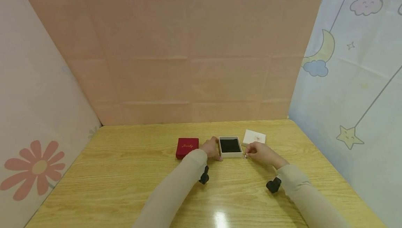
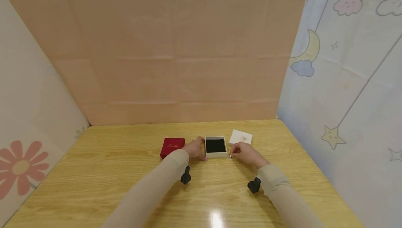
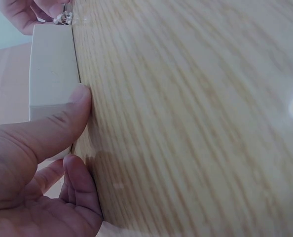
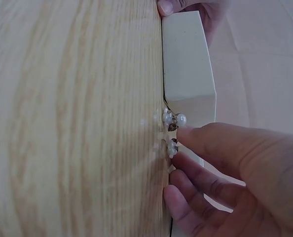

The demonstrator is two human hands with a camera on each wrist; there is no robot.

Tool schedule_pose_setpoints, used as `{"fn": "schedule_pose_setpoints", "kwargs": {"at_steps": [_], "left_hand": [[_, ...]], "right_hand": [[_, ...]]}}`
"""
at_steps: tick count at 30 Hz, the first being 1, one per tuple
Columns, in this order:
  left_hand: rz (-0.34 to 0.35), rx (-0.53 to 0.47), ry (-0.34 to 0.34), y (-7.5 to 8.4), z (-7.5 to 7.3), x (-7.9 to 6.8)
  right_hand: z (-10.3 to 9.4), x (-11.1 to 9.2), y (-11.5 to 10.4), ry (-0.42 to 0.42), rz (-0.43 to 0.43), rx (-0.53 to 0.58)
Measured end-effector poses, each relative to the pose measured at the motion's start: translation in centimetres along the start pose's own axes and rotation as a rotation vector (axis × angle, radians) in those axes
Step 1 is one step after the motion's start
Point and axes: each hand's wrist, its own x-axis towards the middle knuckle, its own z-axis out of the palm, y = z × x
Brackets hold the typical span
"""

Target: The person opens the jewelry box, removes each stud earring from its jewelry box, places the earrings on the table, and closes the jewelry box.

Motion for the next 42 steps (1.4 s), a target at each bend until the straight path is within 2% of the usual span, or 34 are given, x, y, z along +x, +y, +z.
{"fn": "schedule_pose_setpoints", "kwargs": {"at_steps": [10,25,33,42], "left_hand": [[-0.018,-0.014,0.002,0.0,0.0,0.1],[-0.001,0.007,0.008,0.2,-0.2,-0.3],[-0.018,0.007,0.002,0.4,-0.2,-0.8],[-0.028,-0.020,-0.006,0.4,-0.2,-0.5]], "right_hand": [[0.1,0.1,-0.1,-0.004,-0.003,-0.003],[0.1,0.0,-0.7,0.000,-0.040,-0.024],[0.2,0.0,-0.4,-0.009,-0.036,-0.014],[0.0,0.0,-0.6,-0.017,-0.015,0.003]]}}
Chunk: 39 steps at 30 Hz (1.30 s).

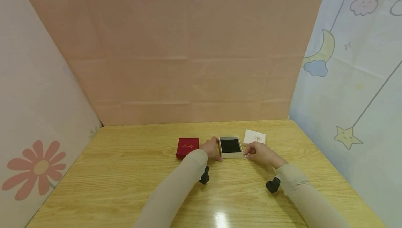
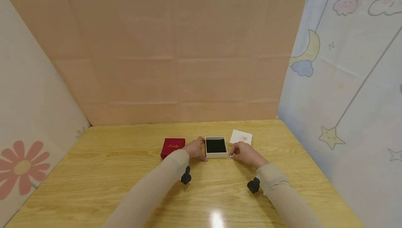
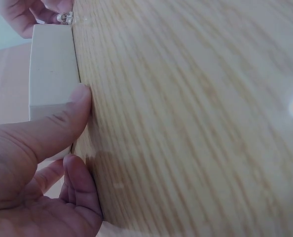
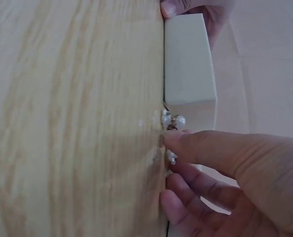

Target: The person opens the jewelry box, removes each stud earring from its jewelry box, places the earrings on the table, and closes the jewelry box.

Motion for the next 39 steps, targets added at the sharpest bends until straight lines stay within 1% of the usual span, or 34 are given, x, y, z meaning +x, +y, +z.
{"fn": "schedule_pose_setpoints", "kwargs": {"at_steps": [2,3,6,9,11,13,16,18,21,26,30,33,37,39], "left_hand": [[-0.002,-0.005,-0.005,0.0,0.0,0.1],[0.003,0.011,-0.001,0.0,0.0,0.1],[0.007,0.018,-0.005,-0.1,0.0,0.1],[0.006,0.019,-0.003,-0.2,0.1,0.2],[0.002,0.001,-0.004,-0.3,0.2,0.3],[0.005,0.002,0.002,-0.4,0.2,0.3],[0.011,0.003,0.009,-0.4,0.1,-0.1],[0.013,0.004,0.011,-0.3,0.0,-0.5],[0.011,0.005,0.010,-0.3,0.0,-0.6],[0.009,-0.007,-0.004,-0.5,0.2,0.1],[0.008,-0.010,-0.009,-0.6,0.3,0.6],[0.004,-0.013,-0.010,-0.7,0.3,0.9],[0.004,-0.015,-0.009,-0.7,0.3,1.0],[0.007,-0.012,-0.009,-0.7,0.3,1.0]], "right_hand": [[-0.3,0.0,-0.3,-0.002,0.011,-0.003],[-0.4,0.0,-0.5,-0.001,0.012,-0.010],[-1.1,0.1,-0.9,0.013,0.013,-0.028],[-2.1,0.4,-1.4,0.037,0.005,-0.008],[-2.7,0.7,-1.6,0.051,-0.005,0.004],[-3.2,1.0,-1.5,0.069,-0.016,-0.004],[-3.7,1.5,-1.2,0.076,-0.035,-0.039],[-3.7,1.9,-0.7,0.068,-0.024,-0.052],[-3.5,2.6,0.3,0.054,-0.010,-0.083],[-3.2,3.3,1.6,0.052,0.021,-0.166],[-3.2,3.4,2.3,0.038,0.085,-0.234],[-3.2,3.4,2.6,0.009,0.123,-0.266],[-3.2,3.5,3.1,-0.024,0.123,-0.292],[-3.1,3.6,3.2,-0.025,0.115,-0.290]]}}
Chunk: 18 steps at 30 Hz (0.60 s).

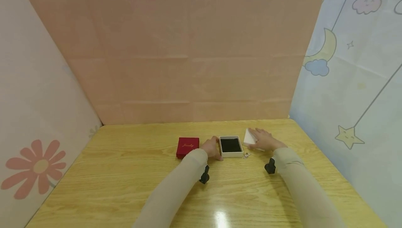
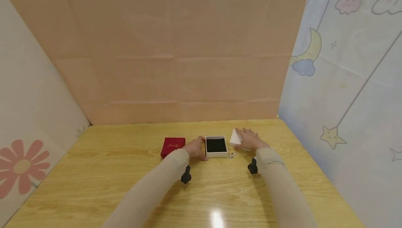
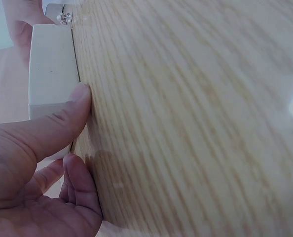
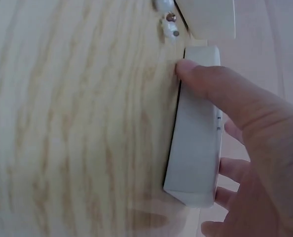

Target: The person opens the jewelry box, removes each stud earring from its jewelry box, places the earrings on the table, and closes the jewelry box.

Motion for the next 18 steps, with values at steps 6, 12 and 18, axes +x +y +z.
{"fn": "schedule_pose_setpoints", "kwargs": {"at_steps": [6,12,18], "left_hand": [[0.000,-0.012,0.001,-0.1,0.1,0.0],[-0.016,-0.029,-0.003,-0.1,0.1,0.0],[-0.017,-0.035,-0.002,0.1,0.0,-0.4]], "right_hand": [[0.2,0.0,0.2,0.004,0.002,0.044],[-0.1,0.0,0.2,-0.017,0.037,0.065],[-0.9,0.0,-0.3,-0.042,0.029,0.028]]}}
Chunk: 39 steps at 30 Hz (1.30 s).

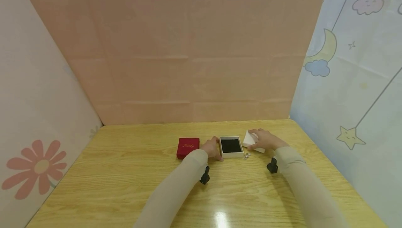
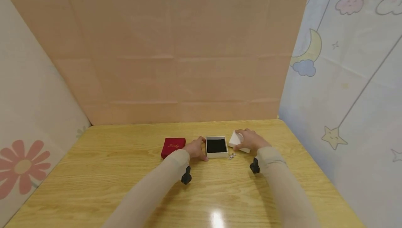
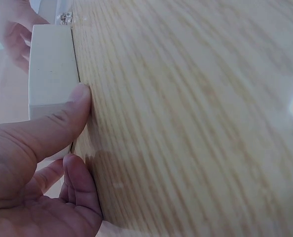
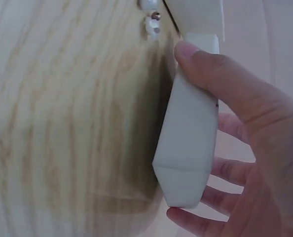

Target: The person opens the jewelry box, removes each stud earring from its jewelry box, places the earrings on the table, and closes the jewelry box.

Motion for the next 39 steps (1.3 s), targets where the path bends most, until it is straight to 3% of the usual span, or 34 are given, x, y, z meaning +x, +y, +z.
{"fn": "schedule_pose_setpoints", "kwargs": {"at_steps": [15,20,30,39], "left_hand": [[0.015,0.036,0.010,-0.1,-0.2,-0.1],[0.018,0.046,0.006,-0.3,-0.2,0.1],[0.050,0.051,-0.002,-0.1,-0.7,-0.5],[0.068,0.048,-0.009,-0.3,-0.5,-0.1]], "right_hand": [[-2.5,0.5,-3.7,0.143,-0.089,-0.191],[-2.7,0.5,-5.5,0.162,-0.116,-0.189],[-1.6,1.0,-8.4,0.077,-0.239,-0.132],[0.2,1.4,-9.2,0.000,-0.301,-0.107]]}}
